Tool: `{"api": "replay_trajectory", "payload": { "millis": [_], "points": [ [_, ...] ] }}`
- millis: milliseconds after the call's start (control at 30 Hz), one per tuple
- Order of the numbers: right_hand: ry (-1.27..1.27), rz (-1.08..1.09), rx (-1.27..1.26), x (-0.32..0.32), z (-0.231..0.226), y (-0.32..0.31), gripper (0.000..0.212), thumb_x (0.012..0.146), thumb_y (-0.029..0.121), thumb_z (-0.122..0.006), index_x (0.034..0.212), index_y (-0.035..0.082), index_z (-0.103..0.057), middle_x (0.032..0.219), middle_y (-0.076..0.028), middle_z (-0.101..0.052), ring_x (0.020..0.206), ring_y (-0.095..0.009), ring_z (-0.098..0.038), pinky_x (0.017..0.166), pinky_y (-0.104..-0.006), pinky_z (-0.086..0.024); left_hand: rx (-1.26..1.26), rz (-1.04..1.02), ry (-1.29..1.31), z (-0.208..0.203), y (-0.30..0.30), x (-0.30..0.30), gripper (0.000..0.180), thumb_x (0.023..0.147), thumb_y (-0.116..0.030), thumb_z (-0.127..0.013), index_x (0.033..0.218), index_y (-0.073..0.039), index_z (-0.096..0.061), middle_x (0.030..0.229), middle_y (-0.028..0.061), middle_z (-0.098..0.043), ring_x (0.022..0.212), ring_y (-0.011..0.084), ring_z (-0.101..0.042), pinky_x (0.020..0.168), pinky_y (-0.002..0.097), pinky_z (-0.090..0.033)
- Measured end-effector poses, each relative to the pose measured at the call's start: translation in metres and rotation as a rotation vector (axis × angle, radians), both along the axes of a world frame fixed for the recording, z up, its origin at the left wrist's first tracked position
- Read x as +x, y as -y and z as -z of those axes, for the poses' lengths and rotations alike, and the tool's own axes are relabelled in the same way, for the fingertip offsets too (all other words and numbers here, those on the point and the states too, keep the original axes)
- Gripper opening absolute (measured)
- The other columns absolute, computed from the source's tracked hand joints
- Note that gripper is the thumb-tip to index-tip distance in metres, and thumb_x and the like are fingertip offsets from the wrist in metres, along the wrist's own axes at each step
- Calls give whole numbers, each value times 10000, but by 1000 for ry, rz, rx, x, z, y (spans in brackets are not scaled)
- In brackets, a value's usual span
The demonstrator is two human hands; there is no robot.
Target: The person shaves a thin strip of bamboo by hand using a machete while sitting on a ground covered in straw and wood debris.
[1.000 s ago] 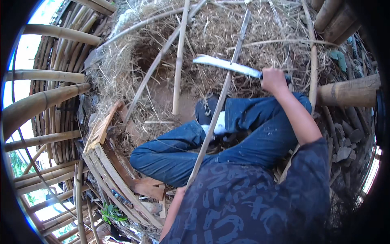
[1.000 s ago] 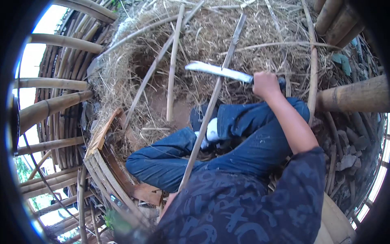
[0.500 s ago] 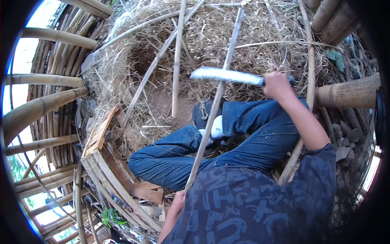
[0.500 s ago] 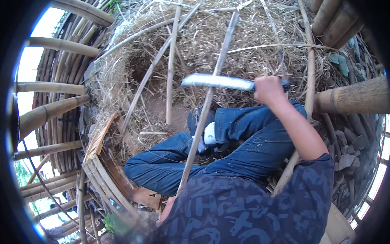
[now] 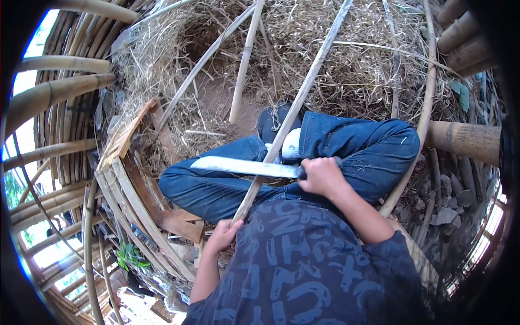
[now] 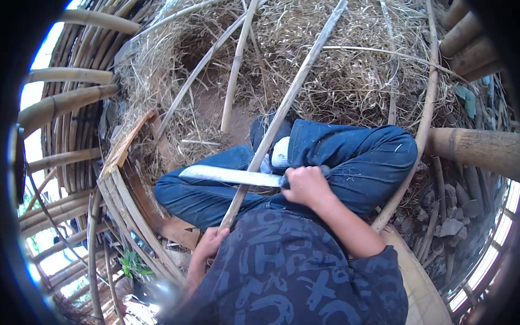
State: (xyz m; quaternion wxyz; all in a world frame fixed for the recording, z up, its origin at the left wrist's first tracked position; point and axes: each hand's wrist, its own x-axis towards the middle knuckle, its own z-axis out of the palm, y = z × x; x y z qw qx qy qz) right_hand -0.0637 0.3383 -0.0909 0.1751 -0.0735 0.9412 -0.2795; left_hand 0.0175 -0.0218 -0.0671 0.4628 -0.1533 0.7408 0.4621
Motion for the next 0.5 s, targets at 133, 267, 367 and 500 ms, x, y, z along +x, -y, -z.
{"api": "replay_trajectory", "payload": {
  "millis": [133, 267, 367, 500],
  "points": [
    [86, -72, -111, 7, -15, 34, 325, 702, 343, -725, 764, 30, -657, 723, -193, -670, 695, -352, -677, 674, -446, -540, 77, 103, 71, -33, -23, -41, 353, 988, -310, -541, 794, -26, -617, 689, -37, -544, 610, 57, -463, 554, 262, -403],
    [44, -80, -47, 2, -23, 32, 321, 704, 343, -731, 777, 37, -666, 735, -185, -677, 708, -345, -682, 678, -443, -541, 198, 46, 137, -39, -37, -56, 345, 1002, -312, -515, 803, -34, -566, 635, -33, -506, 507, 54, -425, 483, 227, -356],
    [23, -48, 26, -6, -30, 25, 300, 693, 315, -729, 800, 40, -678, 744, -184, -682, 718, -336, -688, 685, -431, -547, 191, 39, 116, -52, -56, -68, 333, 1005, -318, -504, 805, -53, -536, 569, -28, -494, 433, 50, -412, 411, 221, -338],
    [2, 3, 119, -15, -21, 14, 237, 645, 244, -724, 778, 51, -693, 756, -177, -690, 720, -329, -697, 676, -420, -558, 182, 12, 122, -60, -75, -69, 317, 1010, -298, -499, 805, -56, -507, 560, -34, -480, 427, 46, -406, 388, 222, -327]
  ]
}}
